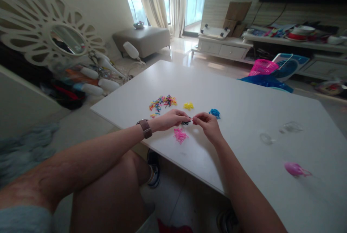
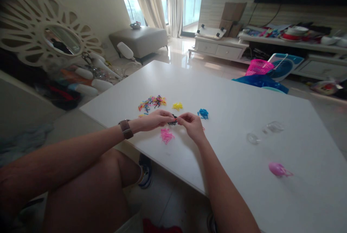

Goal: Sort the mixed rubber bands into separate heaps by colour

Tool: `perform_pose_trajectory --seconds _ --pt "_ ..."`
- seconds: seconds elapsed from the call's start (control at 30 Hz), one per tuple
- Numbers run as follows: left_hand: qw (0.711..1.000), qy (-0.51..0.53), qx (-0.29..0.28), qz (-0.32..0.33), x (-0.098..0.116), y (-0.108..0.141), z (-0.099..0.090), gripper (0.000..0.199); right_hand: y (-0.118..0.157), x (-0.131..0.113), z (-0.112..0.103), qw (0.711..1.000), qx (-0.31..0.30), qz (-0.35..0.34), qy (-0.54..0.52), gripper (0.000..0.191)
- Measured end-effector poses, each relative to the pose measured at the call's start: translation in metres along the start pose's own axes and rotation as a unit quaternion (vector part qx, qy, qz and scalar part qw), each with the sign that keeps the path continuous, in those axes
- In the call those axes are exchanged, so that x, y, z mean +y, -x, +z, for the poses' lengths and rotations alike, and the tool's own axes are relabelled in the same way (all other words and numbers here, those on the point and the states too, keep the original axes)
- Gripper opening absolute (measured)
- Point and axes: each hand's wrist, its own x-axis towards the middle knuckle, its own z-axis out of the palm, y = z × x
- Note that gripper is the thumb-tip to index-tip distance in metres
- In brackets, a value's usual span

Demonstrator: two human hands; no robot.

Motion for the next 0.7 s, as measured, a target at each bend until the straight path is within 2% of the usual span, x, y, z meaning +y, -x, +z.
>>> perform_pose_trajectory --seconds 0.33,0.7 --pt "0.998 -0.065 0.018 0.015 0.0005 0.0012 -0.0011 0.037 -0.0004 -0.0003 -0.0011 1.000 -0.005 0.014 0.011 0.038" --pt "0.996 -0.081 0.040 0.022 -0.0007 0.0009 -0.0028 0.034 -0.0010 0.0007 -0.0055 0.998 -0.025 0.046 0.036 0.040"
